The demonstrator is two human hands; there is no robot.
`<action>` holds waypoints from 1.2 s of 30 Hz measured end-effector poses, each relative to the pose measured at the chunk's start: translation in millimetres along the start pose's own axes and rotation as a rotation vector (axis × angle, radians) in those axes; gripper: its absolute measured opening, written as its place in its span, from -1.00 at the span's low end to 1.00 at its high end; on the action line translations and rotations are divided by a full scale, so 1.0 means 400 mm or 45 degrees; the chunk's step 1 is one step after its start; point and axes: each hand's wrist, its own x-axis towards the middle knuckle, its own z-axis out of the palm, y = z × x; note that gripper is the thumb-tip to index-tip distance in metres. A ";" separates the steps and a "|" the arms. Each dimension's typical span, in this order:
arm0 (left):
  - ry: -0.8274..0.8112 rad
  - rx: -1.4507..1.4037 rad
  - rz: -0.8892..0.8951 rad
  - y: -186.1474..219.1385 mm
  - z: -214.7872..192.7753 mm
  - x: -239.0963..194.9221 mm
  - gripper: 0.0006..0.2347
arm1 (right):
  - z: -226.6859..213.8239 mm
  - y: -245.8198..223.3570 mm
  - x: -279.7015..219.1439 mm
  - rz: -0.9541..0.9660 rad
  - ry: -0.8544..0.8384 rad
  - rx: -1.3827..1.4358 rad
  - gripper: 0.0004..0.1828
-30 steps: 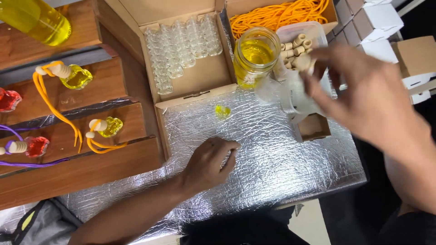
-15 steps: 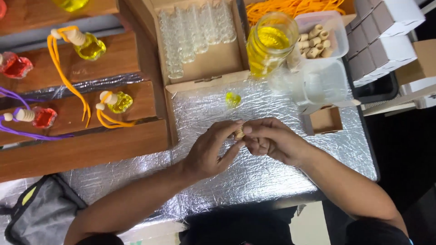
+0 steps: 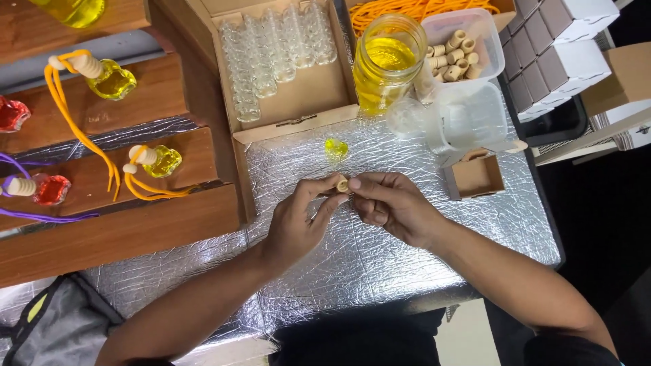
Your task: Assembling car perfume diffusers by threading strings through wooden caps, attaching them to glass bottles, and packaging them in small boxes.
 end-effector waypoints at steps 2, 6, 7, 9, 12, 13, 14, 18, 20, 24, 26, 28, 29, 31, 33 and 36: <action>0.009 0.001 -0.011 0.002 0.002 0.000 -0.81 | 0.002 -0.002 -0.002 -0.002 0.009 -0.008 -0.80; 0.000 -0.117 -0.093 -0.008 0.013 -0.012 -0.80 | -0.003 0.004 0.001 -0.056 0.009 -0.027 -0.81; 0.000 -0.119 -0.096 -0.003 0.009 -0.005 -0.80 | 0.001 0.004 0.000 -0.054 0.011 -0.026 -0.81; 0.046 -0.158 -0.145 0.006 0.002 0.011 -0.80 | 0.008 0.002 0.002 -0.104 0.004 -0.119 -0.80; 0.016 -0.138 -0.162 -0.003 -0.005 0.012 -0.80 | 0.003 0.014 0.009 -0.155 0.017 -0.152 -0.82; 0.020 -0.139 -0.166 0.001 -0.008 0.017 -0.80 | 0.004 0.016 0.010 -0.150 0.017 -0.154 -0.82; 0.015 -0.147 -0.146 0.004 -0.011 0.022 -0.83 | 0.004 0.018 0.011 -0.153 0.016 -0.180 -0.82; 0.036 -0.150 -0.028 0.010 -0.018 0.040 -0.84 | 0.008 0.019 0.010 -0.175 -0.008 -0.303 -0.82; 0.036 -0.160 -0.016 0.001 -0.017 0.034 -0.83 | 0.002 0.019 0.013 -0.177 -0.032 -0.283 -0.77; 0.001 -0.177 0.096 0.003 -0.021 0.045 -0.78 | -0.015 0.042 0.023 -0.158 -0.043 -0.159 -0.64; 0.010 -0.188 0.075 -0.007 -0.016 0.035 -0.78 | -0.020 0.041 0.021 -0.194 -0.056 -0.244 -0.68; 0.019 -0.198 0.053 -0.013 -0.013 0.027 -0.78 | -0.018 0.038 0.016 -0.227 -0.071 -0.329 -0.72; 0.031 -0.214 0.001 -0.015 -0.014 0.025 -0.80 | -0.014 0.035 0.014 -0.270 -0.091 -0.393 -0.74; 0.043 -0.229 -0.049 -0.020 -0.016 0.021 -0.81 | -0.002 0.025 0.008 -0.314 -0.112 -0.458 -0.75; -0.031 -0.338 -0.136 -0.028 -0.017 0.016 -0.76 | 0.012 0.012 0.002 -0.378 -0.152 -0.500 -0.73; -0.080 -0.315 -0.094 -0.008 -0.021 0.035 -0.75 | 0.011 0.015 0.004 -0.392 -0.189 -0.517 -0.72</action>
